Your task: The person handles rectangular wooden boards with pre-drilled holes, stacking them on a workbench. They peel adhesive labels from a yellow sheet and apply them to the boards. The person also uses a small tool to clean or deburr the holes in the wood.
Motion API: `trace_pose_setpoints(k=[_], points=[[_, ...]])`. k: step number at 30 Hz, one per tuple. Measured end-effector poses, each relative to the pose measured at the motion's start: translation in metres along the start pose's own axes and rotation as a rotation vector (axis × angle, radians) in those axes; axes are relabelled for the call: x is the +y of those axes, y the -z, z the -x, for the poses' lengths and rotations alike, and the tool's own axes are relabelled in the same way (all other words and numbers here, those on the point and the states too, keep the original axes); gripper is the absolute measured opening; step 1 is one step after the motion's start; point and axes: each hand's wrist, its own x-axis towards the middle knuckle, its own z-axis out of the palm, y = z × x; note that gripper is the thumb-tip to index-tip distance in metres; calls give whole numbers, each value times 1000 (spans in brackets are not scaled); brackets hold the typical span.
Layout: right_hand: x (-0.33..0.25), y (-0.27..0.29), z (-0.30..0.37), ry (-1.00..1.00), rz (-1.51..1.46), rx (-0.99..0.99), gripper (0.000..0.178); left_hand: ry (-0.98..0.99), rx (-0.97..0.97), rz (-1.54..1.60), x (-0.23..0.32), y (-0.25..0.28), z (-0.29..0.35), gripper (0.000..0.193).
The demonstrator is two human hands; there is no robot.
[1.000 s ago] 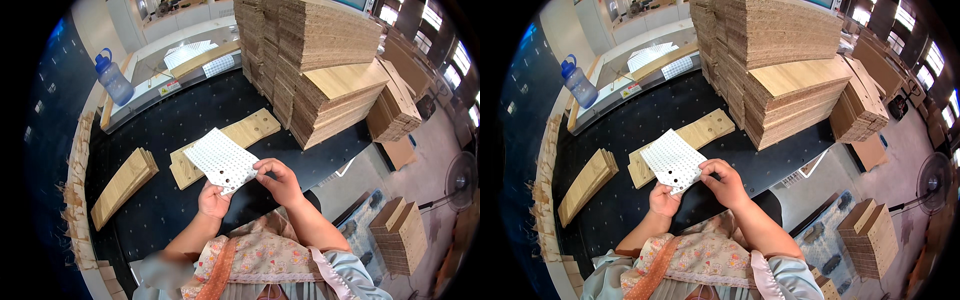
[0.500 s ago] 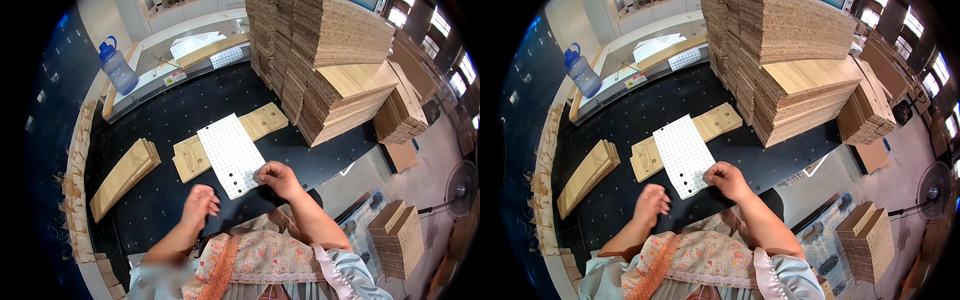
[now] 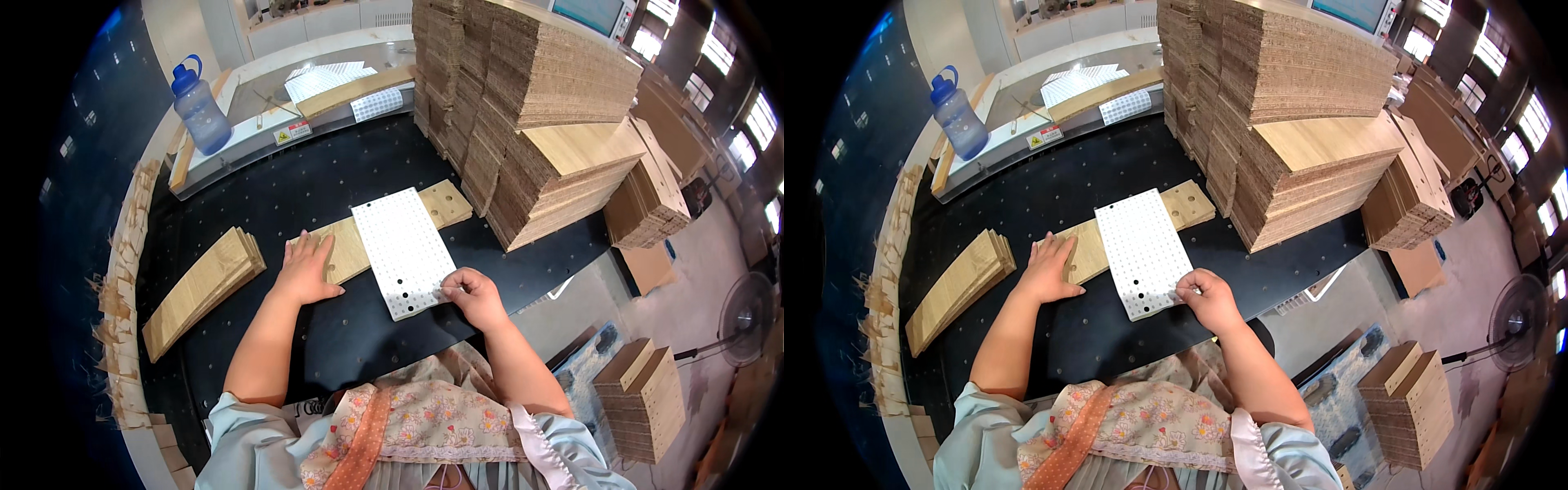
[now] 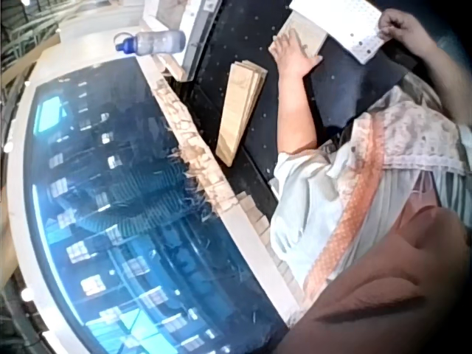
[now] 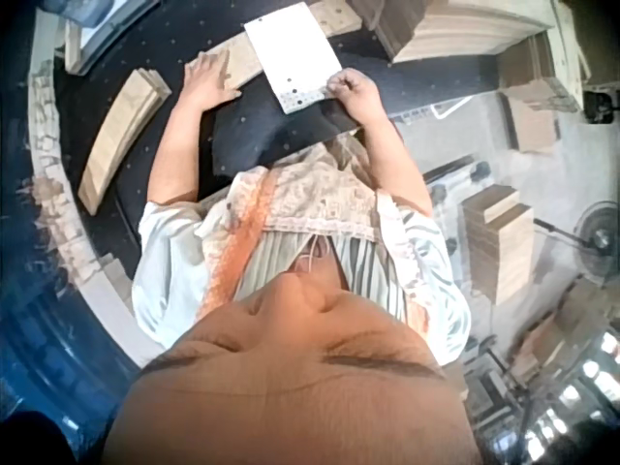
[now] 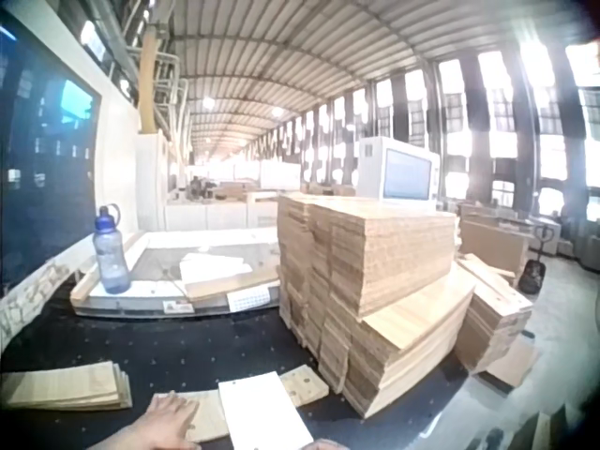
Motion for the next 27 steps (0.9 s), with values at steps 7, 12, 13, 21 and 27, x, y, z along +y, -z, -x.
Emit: trace_pose_setpoints(k=[7,12,13,21,27], points=[[11,20,-1,-15,-41,134,5,-67,149,175,-8,6,3,79],[17,26,-8,-14,-170,149,4,-91,298,130,-17,40,38,66],[18,25,-10,-26,-202,146,4,-102,330,107,-24,46,48,66],[35,26,-25,-119,-242,91,6,139,433,14,-49,82,119,66],[27,14,-31,-80,-58,25,7,6,454,304,-40,42,90,65]])
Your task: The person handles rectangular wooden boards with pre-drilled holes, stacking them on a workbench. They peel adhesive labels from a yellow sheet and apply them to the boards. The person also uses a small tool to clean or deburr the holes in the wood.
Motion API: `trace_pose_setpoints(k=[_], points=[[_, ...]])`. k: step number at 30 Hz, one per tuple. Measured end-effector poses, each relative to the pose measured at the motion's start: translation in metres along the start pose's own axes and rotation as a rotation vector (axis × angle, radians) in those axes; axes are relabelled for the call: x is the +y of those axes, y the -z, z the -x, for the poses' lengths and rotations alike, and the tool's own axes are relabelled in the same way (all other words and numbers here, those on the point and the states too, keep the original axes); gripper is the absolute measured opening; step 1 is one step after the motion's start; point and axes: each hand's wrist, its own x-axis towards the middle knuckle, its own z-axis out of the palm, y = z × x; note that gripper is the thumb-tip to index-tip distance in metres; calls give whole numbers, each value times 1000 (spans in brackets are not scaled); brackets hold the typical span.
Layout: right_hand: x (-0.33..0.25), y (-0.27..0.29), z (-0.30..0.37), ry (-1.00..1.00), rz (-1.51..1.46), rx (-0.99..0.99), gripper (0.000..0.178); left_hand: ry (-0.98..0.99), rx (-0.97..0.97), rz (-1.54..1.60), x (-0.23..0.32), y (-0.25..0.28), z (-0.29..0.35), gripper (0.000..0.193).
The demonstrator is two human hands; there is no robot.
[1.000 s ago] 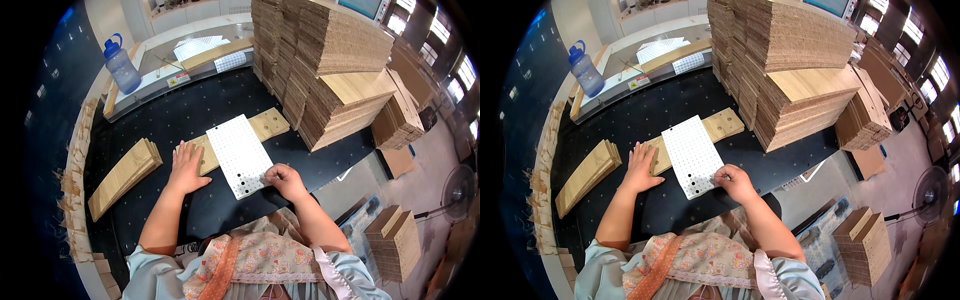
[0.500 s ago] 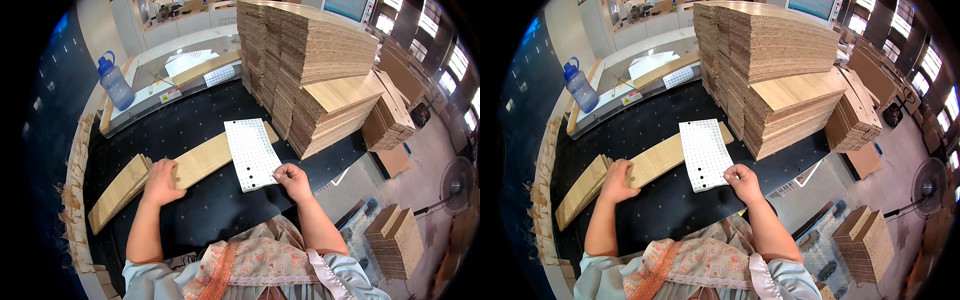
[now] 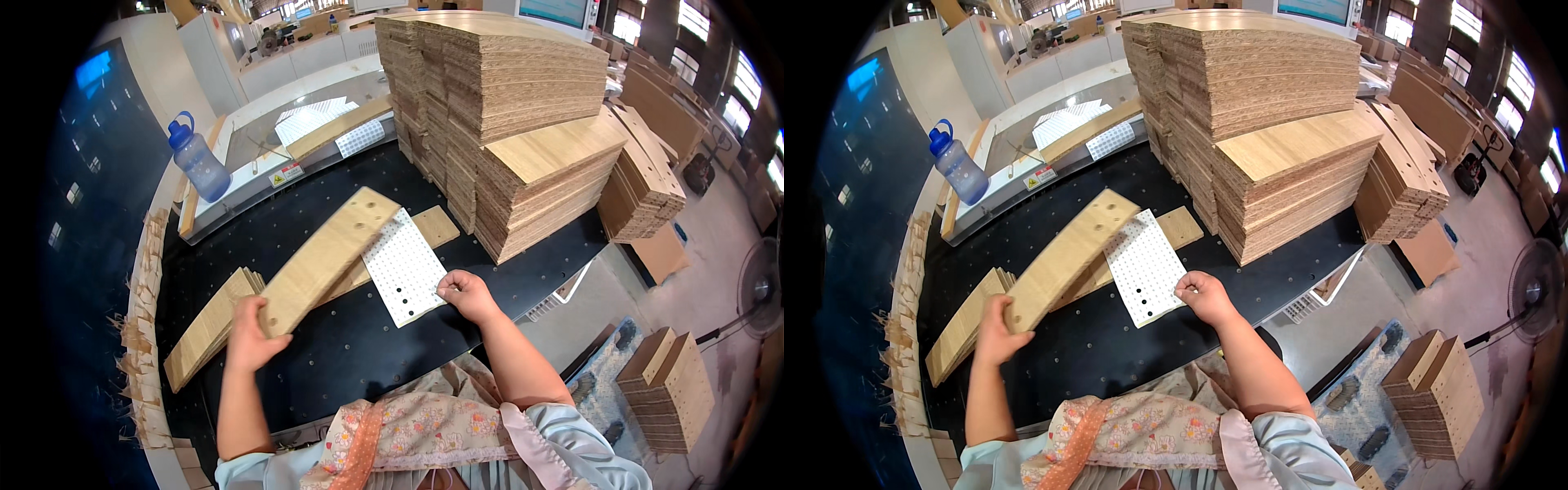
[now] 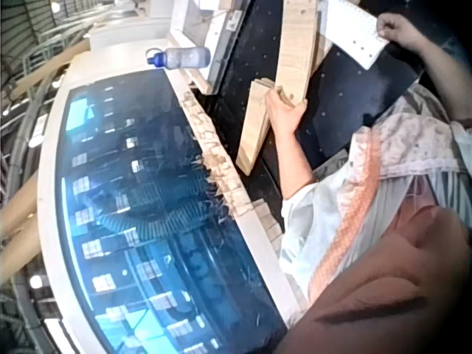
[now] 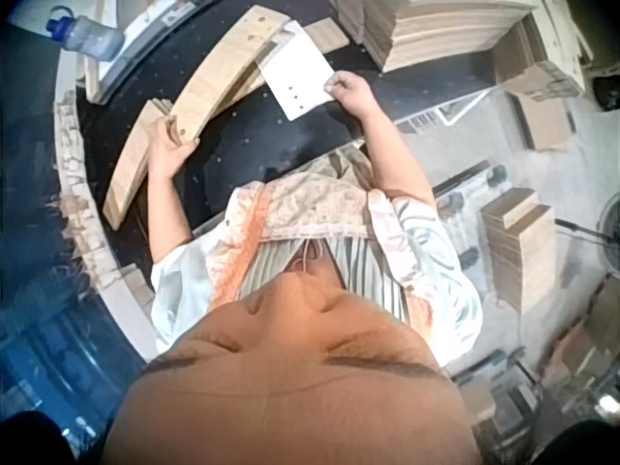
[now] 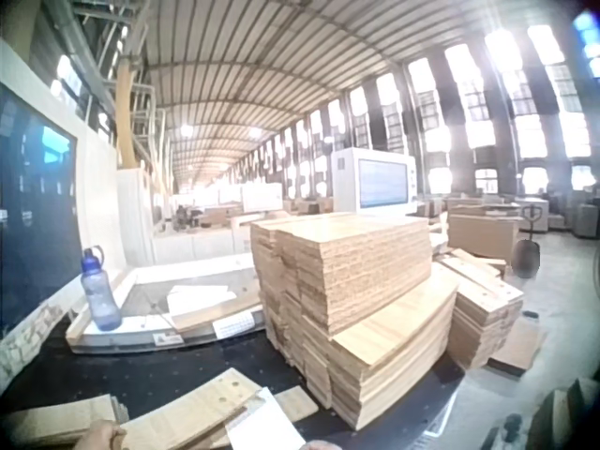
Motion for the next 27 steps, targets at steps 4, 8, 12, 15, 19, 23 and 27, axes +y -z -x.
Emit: trace_pose_setpoints(k=[4,8,12,15,19,23,27], points=[[-1,10,8,-10,-1,23,7,-55,-63,-18,17,-58,-21,63],[-12,25,27,57,-14,91,7,-11,-219,-108,17,-82,-24,68],[-24,28,47,140,-228,145,7,-119,-223,-308,42,-80,-20,75],[-44,18,57,172,-469,42,8,-266,-95,-18,76,-87,-22,63],[-65,1,68,181,-708,-130,7,-511,-73,227,136,-105,-21,50],[-66,1,76,161,-799,-135,6,-535,-5,472,168,-119,-6,39],[-61,-1,84,133,-884,-92,5,-174,-315,999,176,-134,14,23]])
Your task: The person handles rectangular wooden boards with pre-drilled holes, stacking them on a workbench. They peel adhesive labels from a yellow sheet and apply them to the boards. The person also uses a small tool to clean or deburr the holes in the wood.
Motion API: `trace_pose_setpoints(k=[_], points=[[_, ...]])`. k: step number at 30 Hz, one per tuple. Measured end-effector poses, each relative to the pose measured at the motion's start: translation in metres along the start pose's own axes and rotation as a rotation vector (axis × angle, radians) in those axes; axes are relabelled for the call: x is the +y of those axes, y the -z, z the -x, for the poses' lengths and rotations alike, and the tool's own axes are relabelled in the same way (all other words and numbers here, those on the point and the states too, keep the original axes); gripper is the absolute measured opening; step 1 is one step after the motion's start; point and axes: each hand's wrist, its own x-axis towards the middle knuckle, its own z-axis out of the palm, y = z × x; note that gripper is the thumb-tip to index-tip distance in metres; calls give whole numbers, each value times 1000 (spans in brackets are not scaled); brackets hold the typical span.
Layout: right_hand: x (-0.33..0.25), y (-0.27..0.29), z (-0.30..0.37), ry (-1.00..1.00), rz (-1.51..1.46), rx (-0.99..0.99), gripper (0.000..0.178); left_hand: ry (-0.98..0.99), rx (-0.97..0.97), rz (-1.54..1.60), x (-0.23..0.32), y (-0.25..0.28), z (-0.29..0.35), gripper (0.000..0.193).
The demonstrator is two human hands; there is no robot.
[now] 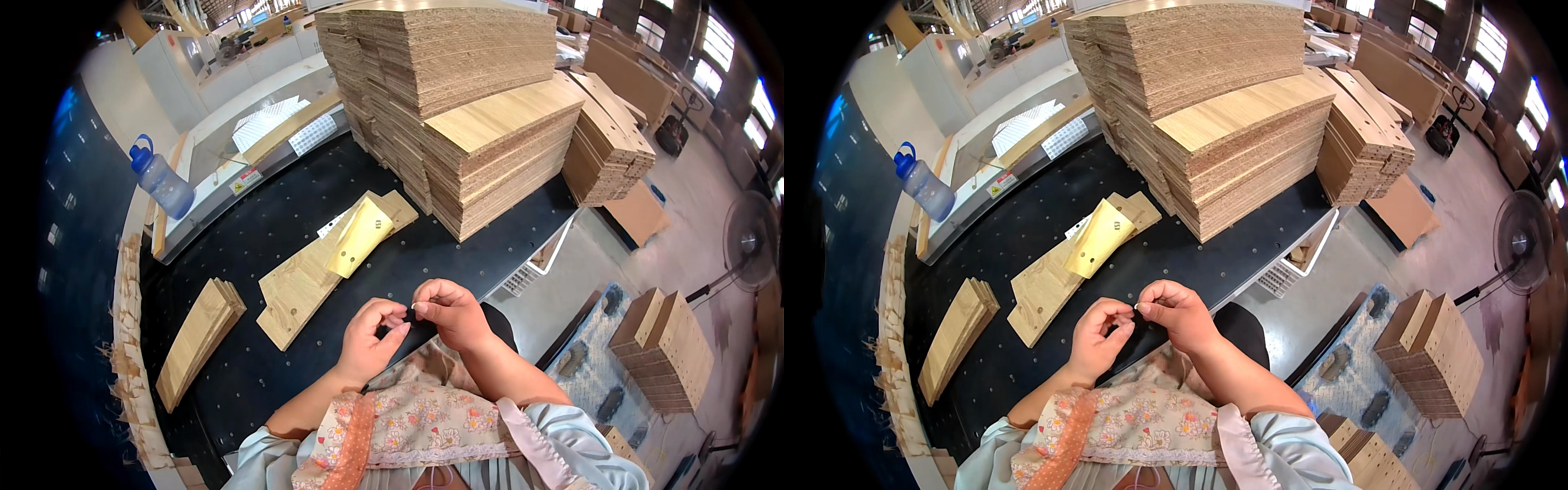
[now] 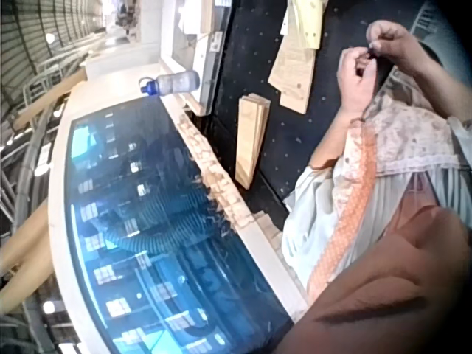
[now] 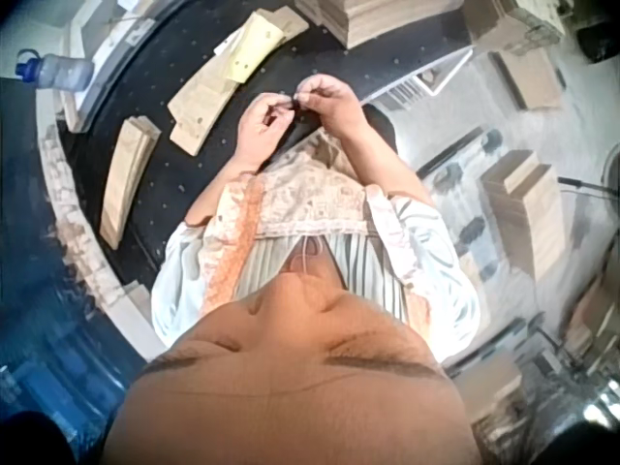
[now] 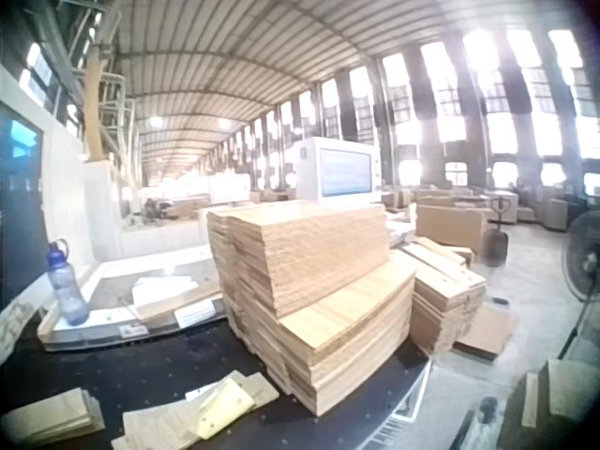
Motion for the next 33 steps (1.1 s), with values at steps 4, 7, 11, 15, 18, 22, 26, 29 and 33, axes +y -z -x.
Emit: trace_pose_setpoints(k=[4,7,11,15,18,22,26,29,33], points=[[-3,-5,7,-25,21,32,4,184,21,393,-4,-10,0,16],[-6,-8,12,-29,42,31,3,213,33,401,-6,-13,0,12],[-11,-8,15,-100,106,58,1,273,44,432,-5,-15,0,6],[-2,-1,14,-147,56,105,1,370,38,622,-3,-13,-2,8],[3,0,13,-178,-71,98,6,425,66,755,-3,-10,-2,6],[5,0,14,-196,-97,141,4,518,121,969,-9,-8,-3,7],[3,0,15,-218,65,183,3,648,166,1063,-14,-10,-4,10],[1,-3,15,-207,144,179,2,674,154,1082,-8,-14,-4,9],[0,-7,15,-176,185,170,2,634,111,920,-2,-17,-3,9]])
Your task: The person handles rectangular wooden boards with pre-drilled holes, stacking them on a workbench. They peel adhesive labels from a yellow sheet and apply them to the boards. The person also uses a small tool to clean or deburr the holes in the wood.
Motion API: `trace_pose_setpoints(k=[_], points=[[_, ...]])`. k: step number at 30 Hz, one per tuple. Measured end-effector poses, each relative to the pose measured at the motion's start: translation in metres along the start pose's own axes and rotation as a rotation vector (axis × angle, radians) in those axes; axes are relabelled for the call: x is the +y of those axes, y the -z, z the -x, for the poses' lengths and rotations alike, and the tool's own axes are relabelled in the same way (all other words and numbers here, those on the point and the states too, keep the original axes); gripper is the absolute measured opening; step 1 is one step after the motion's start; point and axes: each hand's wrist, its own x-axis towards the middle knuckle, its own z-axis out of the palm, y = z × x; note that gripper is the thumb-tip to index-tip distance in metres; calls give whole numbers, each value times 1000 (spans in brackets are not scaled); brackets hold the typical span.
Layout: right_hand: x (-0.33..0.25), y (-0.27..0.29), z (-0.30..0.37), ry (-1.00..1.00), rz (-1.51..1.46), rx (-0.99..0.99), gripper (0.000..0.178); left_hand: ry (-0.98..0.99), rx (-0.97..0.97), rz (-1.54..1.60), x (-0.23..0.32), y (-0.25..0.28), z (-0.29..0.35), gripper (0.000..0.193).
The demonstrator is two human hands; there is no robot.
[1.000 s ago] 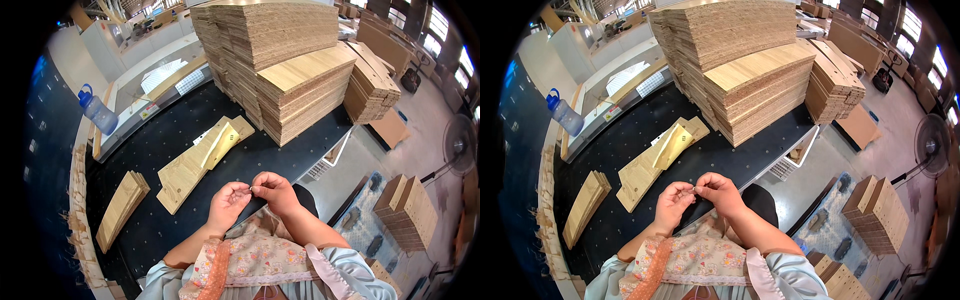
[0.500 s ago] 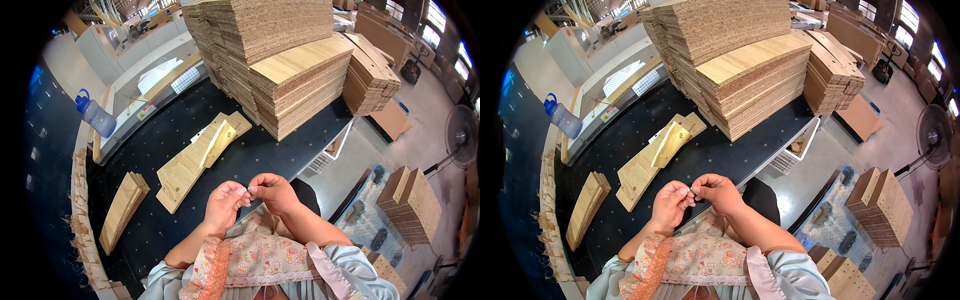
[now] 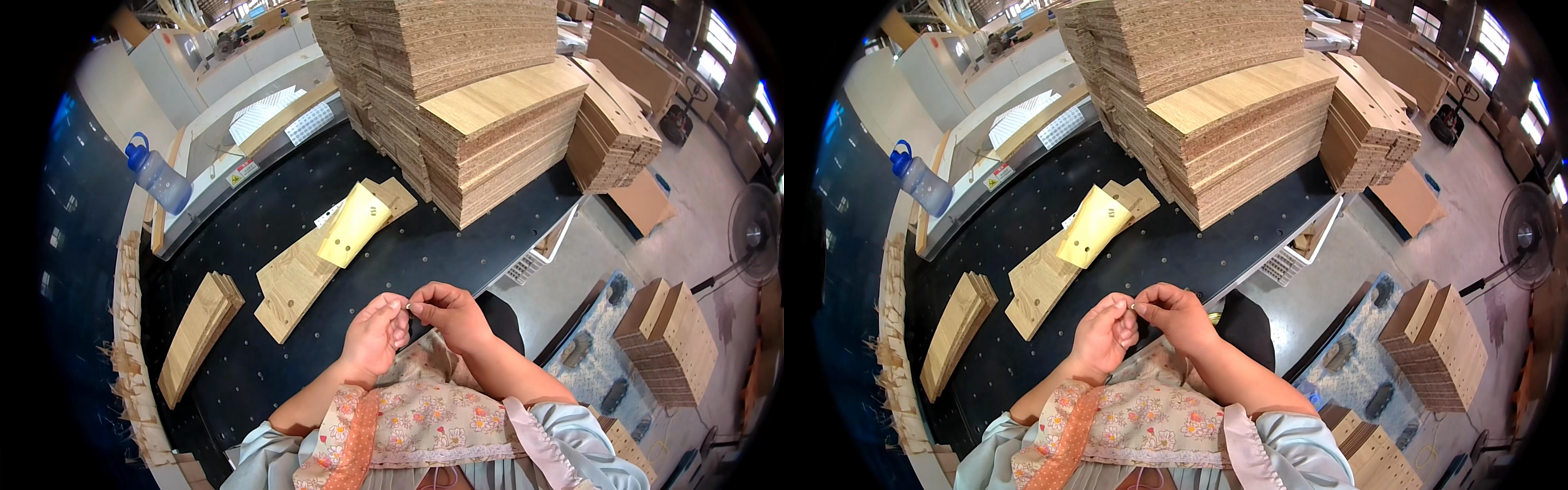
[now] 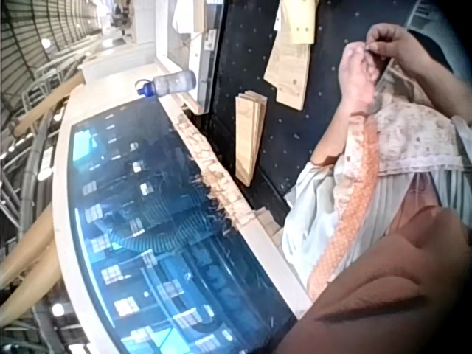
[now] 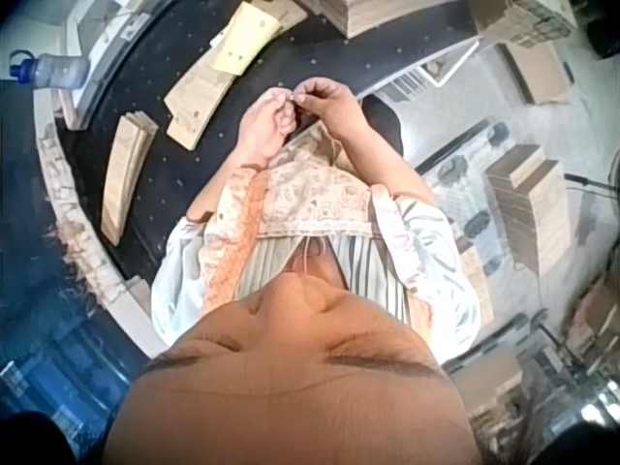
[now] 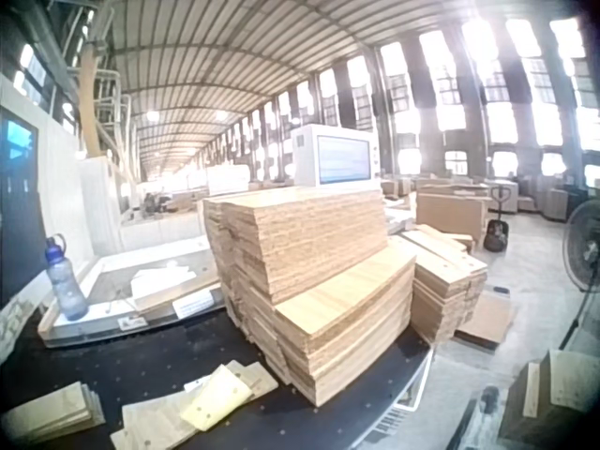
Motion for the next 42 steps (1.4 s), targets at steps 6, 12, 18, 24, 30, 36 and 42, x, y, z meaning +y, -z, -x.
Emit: trace_pose_setpoints(k=[6,12,18,24,30,36,42], points=[[0,-5,3,126,186,23,2,-178,-9,-332,-2,0,4,8],[-11,-10,9,259,330,13,5,-288,-20,-380,1,-4,10,7],[-22,-13,14,257,357,-25,5,-280,-83,-302,6,-9,15,7],[-32,-15,16,310,399,-89,3,-272,-128,-275,12,-15,20,5],[-42,-22,21,363,395,-145,4,-203,-190,-218,22,-26,31,6],[-58,-26,26,482,514,-176,5,-220,-246,-260,27,-31,41,7],[-65,-30,28,512,499,-204,6,-227,-221,-287,30,-39,47,9]])
